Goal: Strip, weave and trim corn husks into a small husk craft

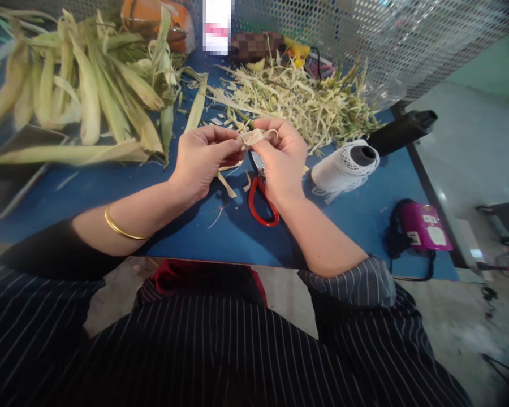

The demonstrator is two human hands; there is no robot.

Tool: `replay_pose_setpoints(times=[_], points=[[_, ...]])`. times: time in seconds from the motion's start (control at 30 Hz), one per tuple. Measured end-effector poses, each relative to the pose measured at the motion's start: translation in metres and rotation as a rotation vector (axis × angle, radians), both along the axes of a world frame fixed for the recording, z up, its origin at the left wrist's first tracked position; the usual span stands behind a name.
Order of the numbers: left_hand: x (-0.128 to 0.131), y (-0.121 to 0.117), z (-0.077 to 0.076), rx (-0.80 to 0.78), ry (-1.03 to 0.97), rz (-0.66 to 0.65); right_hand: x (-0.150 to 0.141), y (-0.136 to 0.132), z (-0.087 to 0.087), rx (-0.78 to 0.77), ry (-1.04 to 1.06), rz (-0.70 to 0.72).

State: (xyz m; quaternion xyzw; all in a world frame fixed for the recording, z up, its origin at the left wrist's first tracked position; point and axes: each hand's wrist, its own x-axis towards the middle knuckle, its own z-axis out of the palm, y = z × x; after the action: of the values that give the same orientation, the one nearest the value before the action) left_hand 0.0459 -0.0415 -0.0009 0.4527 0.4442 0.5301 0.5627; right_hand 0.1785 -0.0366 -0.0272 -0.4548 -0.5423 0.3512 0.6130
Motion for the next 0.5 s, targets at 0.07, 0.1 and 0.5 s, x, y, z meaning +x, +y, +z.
replay_pose_setpoints(times=[0.07, 0.1, 0.5], points=[[0.0, 0.0, 0.001, -0.028, 0.0, 0.006, 0.001, 0.001, -0.001, -0.006, 0.01, 0.017], [0.0, 0.0, 0.002, -0.047, -0.003, 0.011, 0.001, 0.003, -0.002, -0.007, 0.012, 0.023], [-0.006, 0.009, -0.003, -0.186, -0.147, -0.037, 0.004, -0.005, 0.0, 0.128, -0.204, -0.036]])
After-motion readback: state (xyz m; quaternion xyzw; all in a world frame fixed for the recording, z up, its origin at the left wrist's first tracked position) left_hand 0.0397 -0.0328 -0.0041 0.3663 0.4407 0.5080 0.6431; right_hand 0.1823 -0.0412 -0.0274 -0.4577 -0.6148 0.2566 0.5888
